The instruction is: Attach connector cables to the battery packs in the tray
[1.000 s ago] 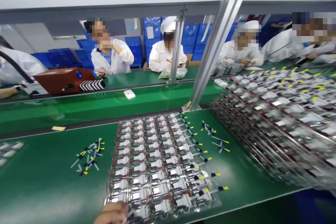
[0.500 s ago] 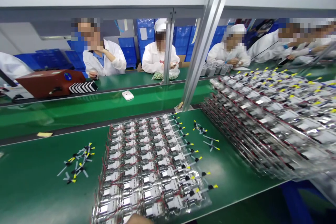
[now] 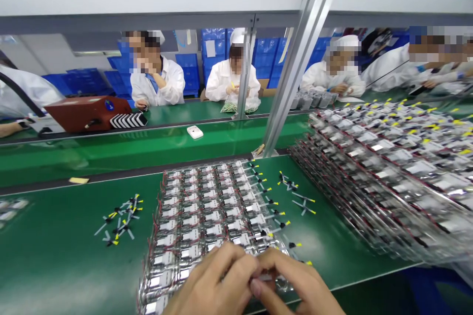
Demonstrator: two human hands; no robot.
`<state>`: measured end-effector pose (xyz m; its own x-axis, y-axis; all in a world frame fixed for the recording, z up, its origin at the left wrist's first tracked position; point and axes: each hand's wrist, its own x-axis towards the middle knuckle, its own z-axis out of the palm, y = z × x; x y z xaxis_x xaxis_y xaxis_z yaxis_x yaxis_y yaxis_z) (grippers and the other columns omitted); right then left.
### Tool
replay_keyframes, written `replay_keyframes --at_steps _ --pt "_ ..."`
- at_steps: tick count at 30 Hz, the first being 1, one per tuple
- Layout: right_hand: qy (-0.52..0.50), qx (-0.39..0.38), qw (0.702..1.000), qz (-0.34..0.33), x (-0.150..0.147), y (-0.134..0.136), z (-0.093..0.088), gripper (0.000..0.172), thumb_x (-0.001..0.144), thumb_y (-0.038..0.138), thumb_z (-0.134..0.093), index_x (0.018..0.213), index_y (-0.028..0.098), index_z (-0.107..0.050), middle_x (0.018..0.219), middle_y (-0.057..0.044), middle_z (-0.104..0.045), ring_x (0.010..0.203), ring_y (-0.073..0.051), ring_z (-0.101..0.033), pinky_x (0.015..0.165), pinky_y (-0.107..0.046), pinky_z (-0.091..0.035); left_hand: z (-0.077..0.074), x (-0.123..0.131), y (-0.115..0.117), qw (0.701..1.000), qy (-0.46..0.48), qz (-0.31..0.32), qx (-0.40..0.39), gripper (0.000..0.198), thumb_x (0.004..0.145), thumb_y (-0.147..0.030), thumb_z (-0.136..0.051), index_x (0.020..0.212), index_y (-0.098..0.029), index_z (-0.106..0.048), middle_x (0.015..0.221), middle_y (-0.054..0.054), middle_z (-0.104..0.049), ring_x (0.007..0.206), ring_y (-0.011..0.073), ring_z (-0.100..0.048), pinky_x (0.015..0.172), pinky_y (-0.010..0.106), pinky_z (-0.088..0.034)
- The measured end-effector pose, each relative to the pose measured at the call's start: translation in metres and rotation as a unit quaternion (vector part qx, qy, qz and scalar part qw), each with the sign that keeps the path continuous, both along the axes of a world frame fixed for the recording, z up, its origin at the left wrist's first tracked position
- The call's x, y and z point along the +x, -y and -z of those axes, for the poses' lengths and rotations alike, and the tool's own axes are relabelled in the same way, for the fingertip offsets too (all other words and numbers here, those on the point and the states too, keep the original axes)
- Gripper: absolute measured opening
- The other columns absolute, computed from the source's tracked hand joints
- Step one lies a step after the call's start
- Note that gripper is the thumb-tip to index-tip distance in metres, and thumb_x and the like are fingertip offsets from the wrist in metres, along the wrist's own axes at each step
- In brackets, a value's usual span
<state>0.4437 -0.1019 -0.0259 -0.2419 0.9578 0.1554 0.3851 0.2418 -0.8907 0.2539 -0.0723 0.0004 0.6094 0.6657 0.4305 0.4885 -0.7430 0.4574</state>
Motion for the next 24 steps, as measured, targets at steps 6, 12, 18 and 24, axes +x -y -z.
replay_keyframes --at_steps 6,12,18,24 --pt "-0.110 -0.075 0.980 0.146 0.006 -0.008 -0.005 0.022 0.092 0.044 -0.060 0.091 0.023 -0.062 0.083 -0.002 -0.069 0.079 -0.018 -0.067 0.072 -0.023 -0.051 -0.014 0.006 -0.051 0.963 0.058 0.033 -0.262 0.022 0.086 -0.023 -0.070 0.105 -0.023 -0.059 0.094 0.000 -0.065 0.085 0.0146 -0.064 0.078 0.024 -0.051" --pt "-0.078 -0.085 0.986 0.117 0.000 -0.005 0.003 0.046 0.093 0.046 -0.056 0.133 0.024 -0.052 0.082 -0.002 -0.073 0.079 -0.020 -0.068 0.083 -0.031 -0.049 -0.016 0.018 -0.051 0.918 0.110 0.040 -0.379 0.001 0.088 -0.021 -0.064 0.088 -0.020 -0.064 0.083 -0.002 -0.068 0.079 0.0141 -0.063 0.073 0.024 -0.048" --pt "-0.015 -0.108 0.986 0.126 0.010 -0.013 -0.002 0.031 0.093 0.052 -0.054 0.105 0.024 -0.061 0.084 -0.003 -0.072 0.084 -0.021 -0.066 0.076 -0.028 -0.049 -0.005 0.006 -0.078 0.979 0.017 0.038 -0.201 0.018 0.099 -0.022 -0.046 0.108 -0.022 -0.061 0.100 0.003 -0.066 0.094 0.0186 -0.060 0.082 0.031 -0.046" --pt "-0.060 -0.087 0.975 0.196 0.024 -0.017 0.001 0.035 0.089 0.054 -0.059 0.106 0.023 -0.059 0.081 -0.001 -0.064 0.074 -0.018 -0.060 0.065 -0.025 -0.049 0.037 -0.006 -0.109 0.969 -0.197 0.136 -0.055 0.023 0.095 -0.013 -0.048 0.102 -0.023 -0.068 0.097 0.004 -0.062 0.093 0.0208 -0.054 0.082 0.032 -0.042"
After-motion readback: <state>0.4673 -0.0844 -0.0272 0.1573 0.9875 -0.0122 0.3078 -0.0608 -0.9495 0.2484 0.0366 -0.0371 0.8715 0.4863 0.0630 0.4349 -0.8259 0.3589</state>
